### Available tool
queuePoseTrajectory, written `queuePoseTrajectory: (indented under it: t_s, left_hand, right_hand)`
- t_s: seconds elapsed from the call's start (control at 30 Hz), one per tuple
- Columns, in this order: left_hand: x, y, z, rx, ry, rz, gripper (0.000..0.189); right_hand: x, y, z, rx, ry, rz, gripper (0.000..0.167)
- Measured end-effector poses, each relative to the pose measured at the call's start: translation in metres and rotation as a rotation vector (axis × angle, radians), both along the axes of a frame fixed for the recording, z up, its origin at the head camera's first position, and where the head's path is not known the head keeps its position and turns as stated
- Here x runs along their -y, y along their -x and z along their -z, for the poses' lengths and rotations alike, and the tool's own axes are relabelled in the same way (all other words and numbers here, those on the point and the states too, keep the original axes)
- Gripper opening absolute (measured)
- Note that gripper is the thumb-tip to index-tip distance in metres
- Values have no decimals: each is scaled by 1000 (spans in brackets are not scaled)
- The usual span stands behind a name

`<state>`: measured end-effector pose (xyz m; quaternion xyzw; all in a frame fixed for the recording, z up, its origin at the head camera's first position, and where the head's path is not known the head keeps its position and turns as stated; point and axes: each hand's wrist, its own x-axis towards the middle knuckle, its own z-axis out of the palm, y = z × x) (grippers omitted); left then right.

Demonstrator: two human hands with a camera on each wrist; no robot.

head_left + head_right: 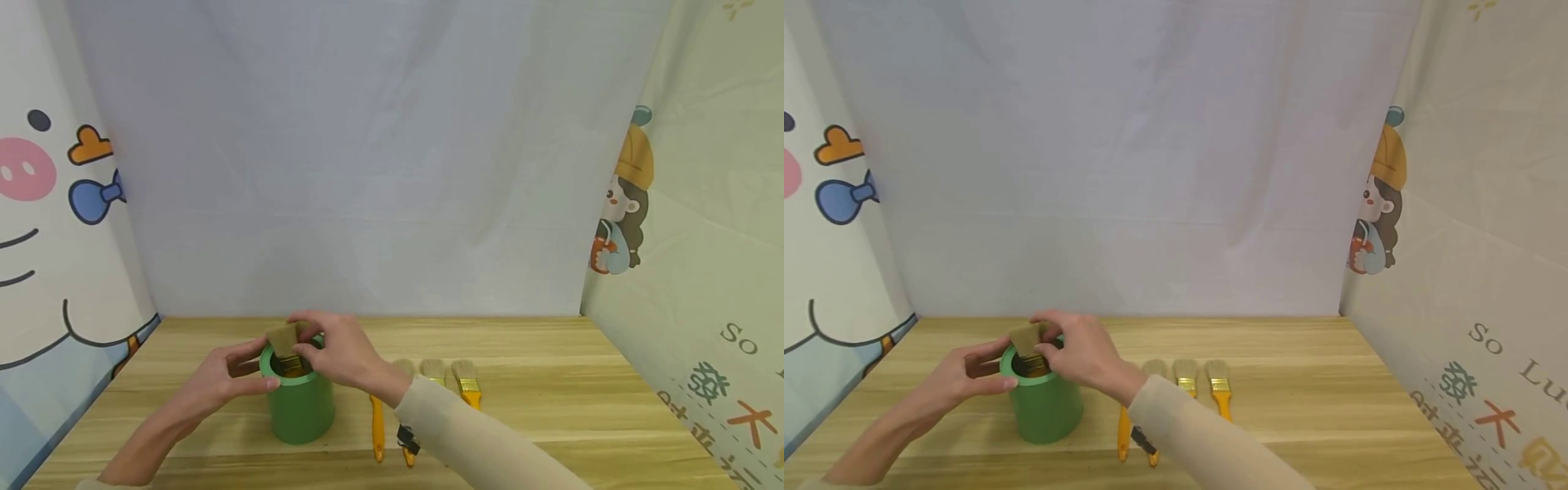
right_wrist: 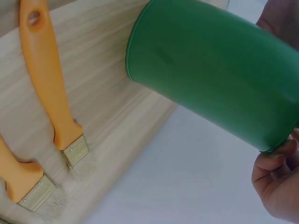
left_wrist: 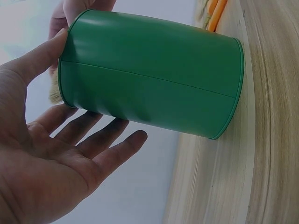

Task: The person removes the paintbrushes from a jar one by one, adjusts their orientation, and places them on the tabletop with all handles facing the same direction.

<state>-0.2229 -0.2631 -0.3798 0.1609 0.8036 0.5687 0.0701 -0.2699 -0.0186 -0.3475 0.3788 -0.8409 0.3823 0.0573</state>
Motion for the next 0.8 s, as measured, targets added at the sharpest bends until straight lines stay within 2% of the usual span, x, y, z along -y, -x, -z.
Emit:
queuePoseTrajectory:
  t_s: [0.2,0.37,0.63,0.8]
  left_hand:
    - [1,0,1,17,-1,5,87]
    - [1,0,2,15,-17,17,84]
    - [1,1,1,22,-13,12,86]
    - [1,1,0,-8,-20,27,83]
  right_hand:
    - [3,2,0,-14,-41,-4,54]
    - [6,3,1,-42,-50,-15,57]
    - [5,3,2,-10,8,-45,56]
    - [-2,3,-4,19,65,-56,52]
